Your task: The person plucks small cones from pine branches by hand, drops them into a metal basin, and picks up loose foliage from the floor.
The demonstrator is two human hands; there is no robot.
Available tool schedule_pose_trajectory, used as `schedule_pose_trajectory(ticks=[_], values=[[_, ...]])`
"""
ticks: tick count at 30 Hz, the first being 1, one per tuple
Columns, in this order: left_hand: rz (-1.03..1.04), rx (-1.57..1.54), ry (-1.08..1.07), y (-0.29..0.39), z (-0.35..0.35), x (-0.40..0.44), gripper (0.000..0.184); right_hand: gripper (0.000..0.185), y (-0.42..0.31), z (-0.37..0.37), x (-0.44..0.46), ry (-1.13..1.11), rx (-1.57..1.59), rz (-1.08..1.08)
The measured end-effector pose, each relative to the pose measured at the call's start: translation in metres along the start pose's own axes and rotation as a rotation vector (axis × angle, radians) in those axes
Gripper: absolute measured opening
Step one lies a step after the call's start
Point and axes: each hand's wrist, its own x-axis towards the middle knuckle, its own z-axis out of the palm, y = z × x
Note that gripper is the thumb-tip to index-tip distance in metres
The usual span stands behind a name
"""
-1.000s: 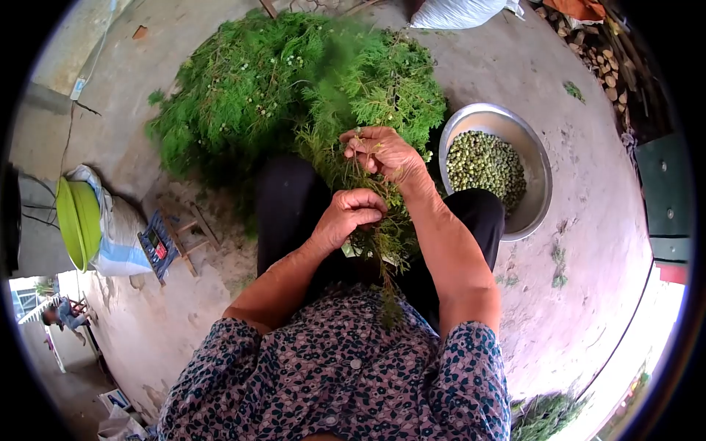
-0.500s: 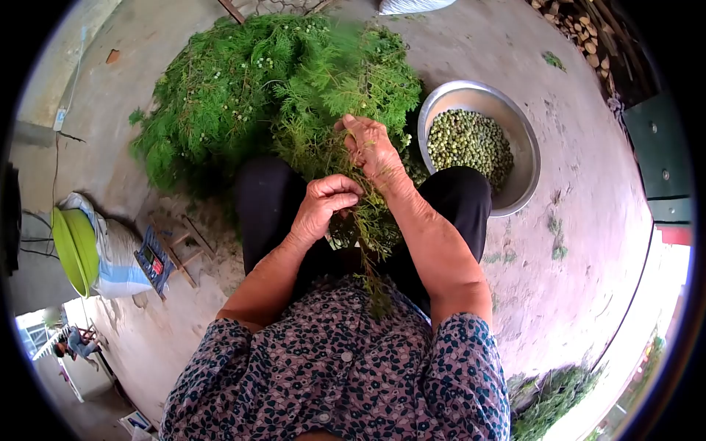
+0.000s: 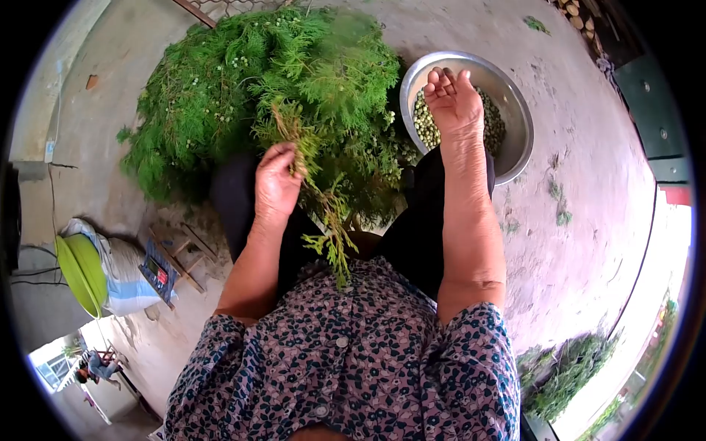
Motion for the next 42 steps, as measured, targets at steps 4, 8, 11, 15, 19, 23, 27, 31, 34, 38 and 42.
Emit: schedule_pose_trajectory(ticks=[4,8,11,15,19,23,27,31,34,38,42], values=[[0.059,-0.107,0.063,0.022,0.002,0.014,0.01,0.026,-0.003,-0.006,-0.015,-0.162,-0.13,0.036],[0.121,-0.167,0.021,0.049,0.019,0.022,0.011,0.024,-0.002,0.001,-0.03,-0.175,-0.254,-0.004],[0.175,-0.2,0.042,0.061,0.025,0.032,0.014,0.022,0.003,-0.006,-0.032,-0.163,-0.332,-0.01],[0.197,-0.216,-0.008,0.079,0.034,0.04,0.012,0.023,0.017,-0.007,-0.038,-0.121,-0.385,0.011],[0.222,-0.221,-0.07,0.104,0.039,0.052,0.012,0.019,0.034,-0.007,-0.041,-0.097,-0.43,0.049],[0.367,-0.16,-0.115,0.127,0.061,0.058,0.012,0.015,0.052,-0.01,-0.043,-0.087,-0.493,0.115],[0.371,-0.286,-0.064,0.15,0.086,0.062,0.014,0.017,0.073,-0.013,-0.044,-0.105,-0.628,0.152],[0.365,-0.329,-0.178,0.166,0.098,0.072,0.013,0.023,0.093,-0.015,-0.048,-0.229,-0.96,0.119],[0.36,-0.359,-0.233,0.175,0.11,0.076,0.013,0.04,0.103,-0.005,-0.056,-0.394,-1.204,-0.018],[0.403,-0.346,-0.253,0.179,0.13,0.077,0.01,0.075,0.119,-0.015,-0.045,-0.628,-1.415,-0.118],[0.502,-0.338,-0.149,0.171,0.153,0.066,0.011,0.084,0.134,-0.021,-0.048,-0.7,-1.636,-0.153]])
